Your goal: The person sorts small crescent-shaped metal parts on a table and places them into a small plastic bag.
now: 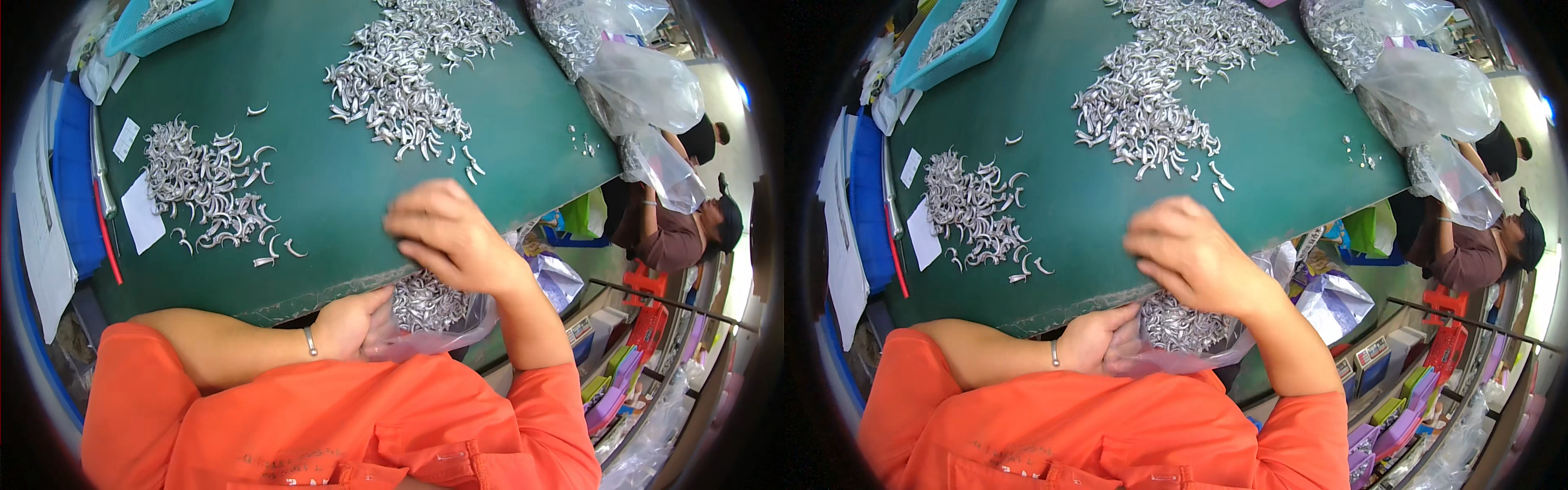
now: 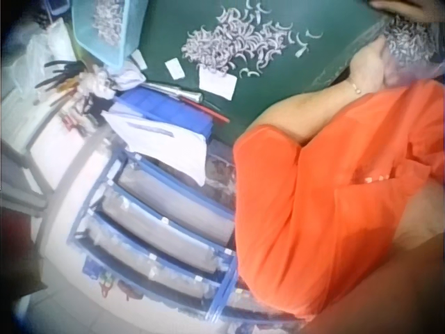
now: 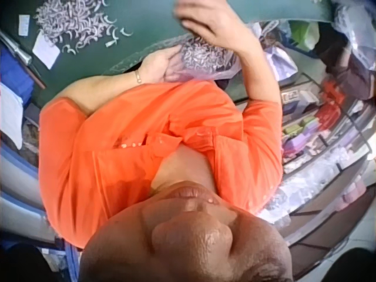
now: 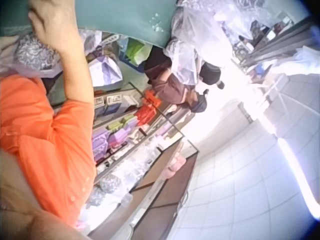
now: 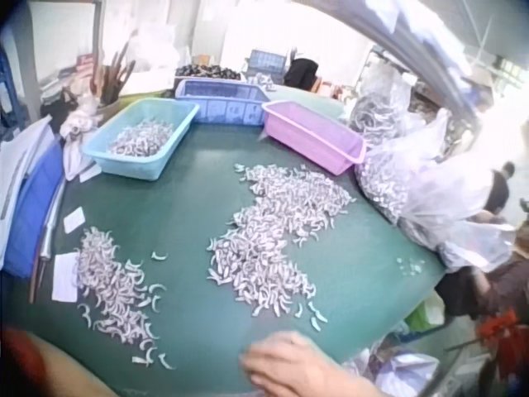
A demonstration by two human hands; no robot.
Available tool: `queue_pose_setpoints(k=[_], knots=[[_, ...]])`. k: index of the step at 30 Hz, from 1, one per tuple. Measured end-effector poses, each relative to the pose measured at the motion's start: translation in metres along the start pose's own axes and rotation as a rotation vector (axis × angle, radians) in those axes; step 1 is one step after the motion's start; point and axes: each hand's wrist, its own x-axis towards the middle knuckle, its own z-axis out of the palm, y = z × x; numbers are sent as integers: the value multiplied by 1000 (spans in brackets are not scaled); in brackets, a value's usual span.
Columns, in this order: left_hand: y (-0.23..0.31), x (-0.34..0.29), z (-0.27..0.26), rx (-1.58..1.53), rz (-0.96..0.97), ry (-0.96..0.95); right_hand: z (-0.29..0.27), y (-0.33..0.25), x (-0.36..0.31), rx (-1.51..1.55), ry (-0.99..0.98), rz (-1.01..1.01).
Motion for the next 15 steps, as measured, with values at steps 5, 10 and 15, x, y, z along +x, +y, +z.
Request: queue_pose_setpoints(k=[5, 10, 15], knots=[[5, -10, 26, -24, -23, 114, -23, 4, -22, 180, 52, 104], [4, -1, 6, 1, 3, -2, -14, 20, -5, -228, 265, 187], [5, -9, 27, 77, 56, 198, -26, 20, -19, 145, 207, 279]])
